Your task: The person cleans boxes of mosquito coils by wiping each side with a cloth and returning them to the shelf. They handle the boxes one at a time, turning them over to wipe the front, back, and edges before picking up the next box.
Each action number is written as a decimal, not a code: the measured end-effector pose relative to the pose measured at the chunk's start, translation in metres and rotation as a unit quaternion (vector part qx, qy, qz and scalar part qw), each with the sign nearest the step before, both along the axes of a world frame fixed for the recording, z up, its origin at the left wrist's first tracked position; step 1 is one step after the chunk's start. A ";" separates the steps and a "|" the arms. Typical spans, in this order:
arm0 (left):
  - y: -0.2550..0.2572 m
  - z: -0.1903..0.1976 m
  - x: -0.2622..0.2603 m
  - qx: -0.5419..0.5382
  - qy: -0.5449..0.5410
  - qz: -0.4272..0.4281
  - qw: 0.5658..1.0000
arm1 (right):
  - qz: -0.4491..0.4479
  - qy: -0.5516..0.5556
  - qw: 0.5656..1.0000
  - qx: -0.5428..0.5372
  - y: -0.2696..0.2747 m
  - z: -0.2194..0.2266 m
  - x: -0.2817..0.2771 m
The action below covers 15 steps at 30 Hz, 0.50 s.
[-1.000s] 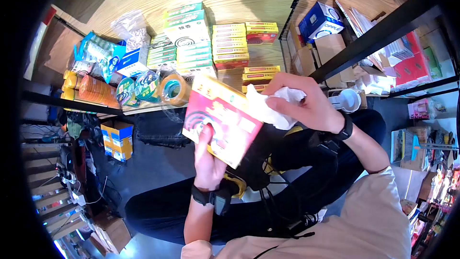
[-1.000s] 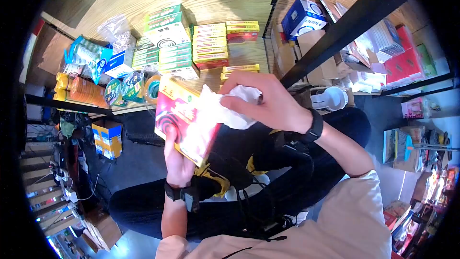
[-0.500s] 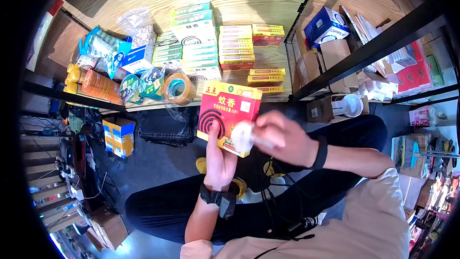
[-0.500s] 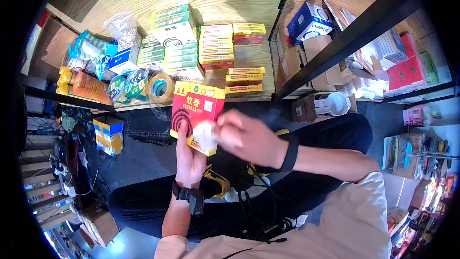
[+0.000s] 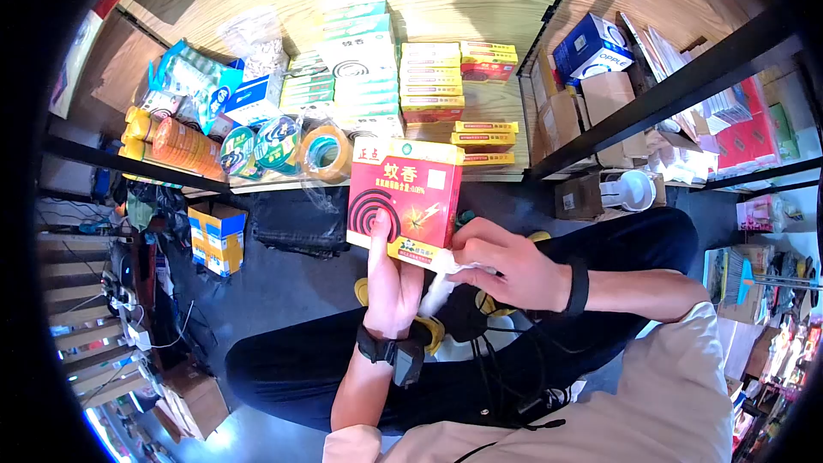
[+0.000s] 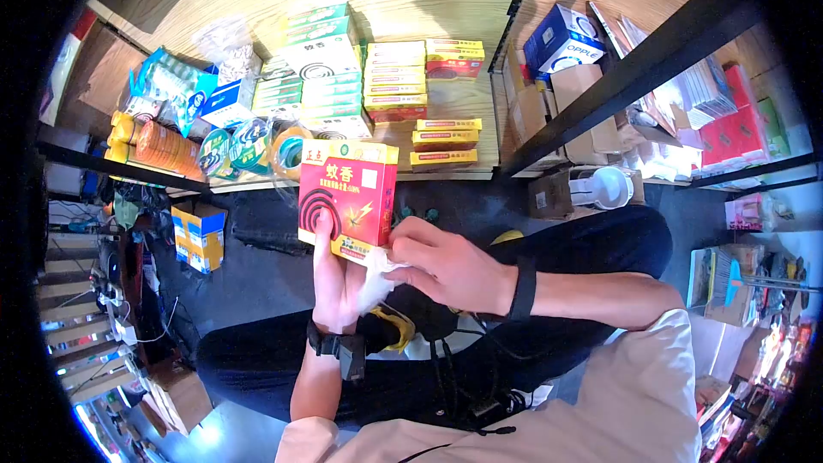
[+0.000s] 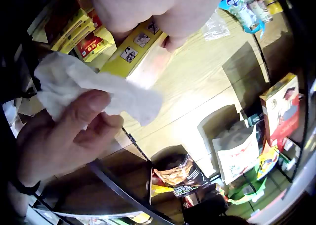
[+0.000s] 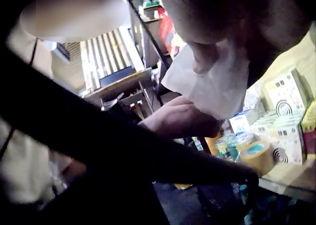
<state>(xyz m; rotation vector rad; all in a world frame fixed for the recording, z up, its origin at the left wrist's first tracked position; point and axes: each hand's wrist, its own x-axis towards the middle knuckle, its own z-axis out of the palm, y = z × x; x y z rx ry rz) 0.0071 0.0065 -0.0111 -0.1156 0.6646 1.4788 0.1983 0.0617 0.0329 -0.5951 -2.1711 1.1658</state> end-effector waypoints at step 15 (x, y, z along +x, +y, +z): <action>-0.008 0.028 -0.008 0.168 0.179 0.001 0.969 | -0.170 0.079 0.934 -0.303 0.054 0.027 0.016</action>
